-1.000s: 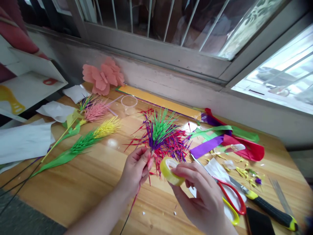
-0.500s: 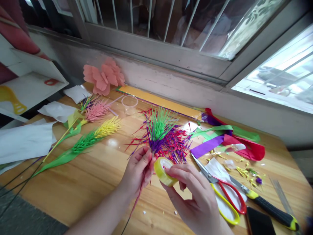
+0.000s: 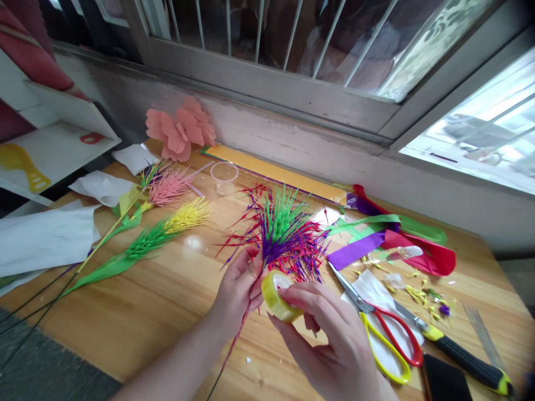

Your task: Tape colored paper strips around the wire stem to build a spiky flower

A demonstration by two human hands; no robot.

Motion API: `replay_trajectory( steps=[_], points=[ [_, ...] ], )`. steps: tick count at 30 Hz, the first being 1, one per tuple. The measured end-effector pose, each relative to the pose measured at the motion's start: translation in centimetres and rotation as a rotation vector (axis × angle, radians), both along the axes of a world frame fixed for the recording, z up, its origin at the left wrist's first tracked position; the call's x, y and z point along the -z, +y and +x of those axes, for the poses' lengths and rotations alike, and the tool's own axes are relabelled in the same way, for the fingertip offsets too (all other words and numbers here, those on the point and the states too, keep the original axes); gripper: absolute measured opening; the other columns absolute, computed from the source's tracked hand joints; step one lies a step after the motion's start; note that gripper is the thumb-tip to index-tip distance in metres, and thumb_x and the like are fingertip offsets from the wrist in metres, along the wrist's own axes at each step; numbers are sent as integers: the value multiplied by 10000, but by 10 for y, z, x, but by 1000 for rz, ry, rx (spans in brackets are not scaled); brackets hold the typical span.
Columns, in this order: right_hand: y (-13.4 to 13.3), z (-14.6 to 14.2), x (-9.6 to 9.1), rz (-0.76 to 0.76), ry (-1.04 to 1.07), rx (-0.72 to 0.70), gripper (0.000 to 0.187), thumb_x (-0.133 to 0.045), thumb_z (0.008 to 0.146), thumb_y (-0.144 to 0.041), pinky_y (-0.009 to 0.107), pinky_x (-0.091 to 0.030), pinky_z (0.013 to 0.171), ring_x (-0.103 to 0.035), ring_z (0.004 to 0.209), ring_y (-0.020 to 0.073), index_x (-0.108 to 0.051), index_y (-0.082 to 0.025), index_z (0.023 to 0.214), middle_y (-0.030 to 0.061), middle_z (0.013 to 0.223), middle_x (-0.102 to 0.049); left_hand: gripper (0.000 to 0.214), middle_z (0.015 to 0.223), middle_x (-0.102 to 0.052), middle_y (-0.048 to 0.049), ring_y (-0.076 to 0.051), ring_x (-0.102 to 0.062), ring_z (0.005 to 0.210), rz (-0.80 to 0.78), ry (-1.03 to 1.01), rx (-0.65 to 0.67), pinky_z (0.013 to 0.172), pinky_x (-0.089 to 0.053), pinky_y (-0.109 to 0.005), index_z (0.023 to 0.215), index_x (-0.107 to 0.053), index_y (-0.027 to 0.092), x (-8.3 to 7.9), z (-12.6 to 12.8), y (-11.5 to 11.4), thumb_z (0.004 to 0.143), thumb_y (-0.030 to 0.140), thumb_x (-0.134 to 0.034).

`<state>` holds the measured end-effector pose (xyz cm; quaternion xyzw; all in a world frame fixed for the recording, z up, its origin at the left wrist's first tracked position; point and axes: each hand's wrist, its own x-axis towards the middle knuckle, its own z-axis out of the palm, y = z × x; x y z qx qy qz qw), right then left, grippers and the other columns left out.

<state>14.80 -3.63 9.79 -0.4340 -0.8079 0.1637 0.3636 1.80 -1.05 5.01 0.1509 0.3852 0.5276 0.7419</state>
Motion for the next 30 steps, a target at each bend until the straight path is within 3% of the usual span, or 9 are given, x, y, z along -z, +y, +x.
replay_trajectory(
  steps=[8,13,19,25,30],
  points=[
    [-11,-11,6,-187,238,57,270,-604,751,-141,198,-367,361,-419,452,75,-500,-213,989,25,775,-593,281,496,-453,86,-21,-306,347,30,0,-102,340,-218,-138,787,-515,204,3,2,-2,655,366,-704],
    [-12,-8,12,-342,382,99,209,-583,784,-172,194,-416,438,-516,566,100,-501,-225,969,27,800,-576,235,446,-412,91,-21,-246,310,74,-73,-48,305,-168,-141,768,-498,198,5,-3,-2,708,358,-658],
    [2,5,-1,-438,117,42,90,-553,818,-259,197,-369,448,-422,532,90,-506,-204,871,-26,660,-485,240,473,-425,81,-21,-291,368,58,-92,-64,379,-240,-142,770,-494,176,6,-2,-2,705,331,-666],
    [20,12,-16,-533,-115,-18,199,-494,850,-377,203,-307,428,-353,487,87,-531,-192,788,-57,547,-374,256,492,-376,82,-26,-243,389,92,-131,32,386,-205,-144,748,-460,183,12,-4,-2,728,371,-632],
    [21,13,-20,-392,-186,-4,109,-539,828,-302,200,-310,417,-375,463,83,-562,-196,827,-57,526,-416,288,495,-375,101,-9,-228,351,102,-92,7,357,-186,-138,776,-470,183,13,-3,-1,669,322,-700]
  ],
)
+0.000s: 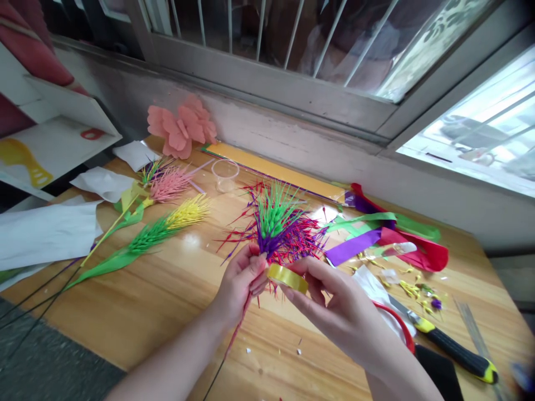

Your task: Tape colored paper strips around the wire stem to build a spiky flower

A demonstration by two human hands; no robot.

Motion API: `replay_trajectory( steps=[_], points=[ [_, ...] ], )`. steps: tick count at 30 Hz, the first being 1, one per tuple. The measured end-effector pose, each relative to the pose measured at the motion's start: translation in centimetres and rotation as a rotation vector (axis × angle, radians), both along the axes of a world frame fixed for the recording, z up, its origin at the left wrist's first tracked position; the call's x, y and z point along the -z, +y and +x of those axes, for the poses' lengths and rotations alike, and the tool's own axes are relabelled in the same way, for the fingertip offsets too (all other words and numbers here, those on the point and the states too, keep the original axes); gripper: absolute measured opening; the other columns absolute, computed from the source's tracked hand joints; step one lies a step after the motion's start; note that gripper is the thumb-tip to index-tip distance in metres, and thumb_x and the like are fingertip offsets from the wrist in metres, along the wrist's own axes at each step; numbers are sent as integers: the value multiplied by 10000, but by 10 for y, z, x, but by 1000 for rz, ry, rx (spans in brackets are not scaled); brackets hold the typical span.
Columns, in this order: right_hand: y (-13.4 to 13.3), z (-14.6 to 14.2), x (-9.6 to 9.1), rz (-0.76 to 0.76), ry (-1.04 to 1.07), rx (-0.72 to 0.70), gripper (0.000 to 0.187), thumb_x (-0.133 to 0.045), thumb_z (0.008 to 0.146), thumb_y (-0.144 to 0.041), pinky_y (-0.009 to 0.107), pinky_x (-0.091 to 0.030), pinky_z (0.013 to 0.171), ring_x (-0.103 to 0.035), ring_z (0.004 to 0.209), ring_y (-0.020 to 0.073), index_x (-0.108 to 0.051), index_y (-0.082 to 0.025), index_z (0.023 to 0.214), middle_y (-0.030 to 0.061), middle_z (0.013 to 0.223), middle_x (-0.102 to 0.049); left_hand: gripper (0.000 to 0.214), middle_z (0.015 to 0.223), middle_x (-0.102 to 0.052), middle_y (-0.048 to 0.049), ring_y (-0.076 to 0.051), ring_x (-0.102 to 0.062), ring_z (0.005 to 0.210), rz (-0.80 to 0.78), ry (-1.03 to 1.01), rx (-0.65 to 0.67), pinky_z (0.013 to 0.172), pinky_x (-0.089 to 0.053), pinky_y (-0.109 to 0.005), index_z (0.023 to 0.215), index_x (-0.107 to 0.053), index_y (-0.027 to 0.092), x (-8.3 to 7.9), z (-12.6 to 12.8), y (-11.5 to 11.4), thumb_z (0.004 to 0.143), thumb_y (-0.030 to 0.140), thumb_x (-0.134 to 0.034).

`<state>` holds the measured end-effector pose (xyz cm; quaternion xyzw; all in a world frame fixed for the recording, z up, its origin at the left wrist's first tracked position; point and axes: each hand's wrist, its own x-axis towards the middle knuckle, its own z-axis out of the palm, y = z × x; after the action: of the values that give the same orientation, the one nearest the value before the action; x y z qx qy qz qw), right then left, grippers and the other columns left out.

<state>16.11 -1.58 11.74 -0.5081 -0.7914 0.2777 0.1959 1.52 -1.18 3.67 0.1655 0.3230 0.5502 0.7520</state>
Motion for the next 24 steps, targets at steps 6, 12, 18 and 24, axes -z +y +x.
replay_trajectory(
  steps=[6,12,18,24],
  points=[
    [-9,-2,-4,272,-49,-54,156,-566,792,-171,230,-438,520,-547,613,123,-595,-203,943,38,792,-618,300,433,-410,91,-22,-309,325,43,172,47,333,-235,-134,707,-476,178,1,2,0,710,427,-643],
    [-12,-4,-5,354,-55,-75,180,-556,801,-152,272,-488,617,-601,739,155,-610,-197,966,57,862,-634,384,364,-382,93,-23,-278,244,38,276,134,253,-212,-138,602,-433,177,-1,0,-2,739,511,-564],
    [-12,-3,-5,385,-43,-72,223,-547,794,-111,268,-478,605,-578,740,148,-612,-190,992,58,867,-624,391,384,-422,102,-4,-240,245,-25,212,63,241,-168,-119,743,-529,171,-6,-1,-3,608,500,-692],
    [-13,-4,2,496,-83,-101,262,-501,799,-51,320,-467,711,-561,799,166,-601,-156,1018,74,899,-630,401,372,-462,93,-20,-275,223,-103,244,39,230,-191,-124,790,-543,175,-5,4,-2,611,507,-681]
  ],
)
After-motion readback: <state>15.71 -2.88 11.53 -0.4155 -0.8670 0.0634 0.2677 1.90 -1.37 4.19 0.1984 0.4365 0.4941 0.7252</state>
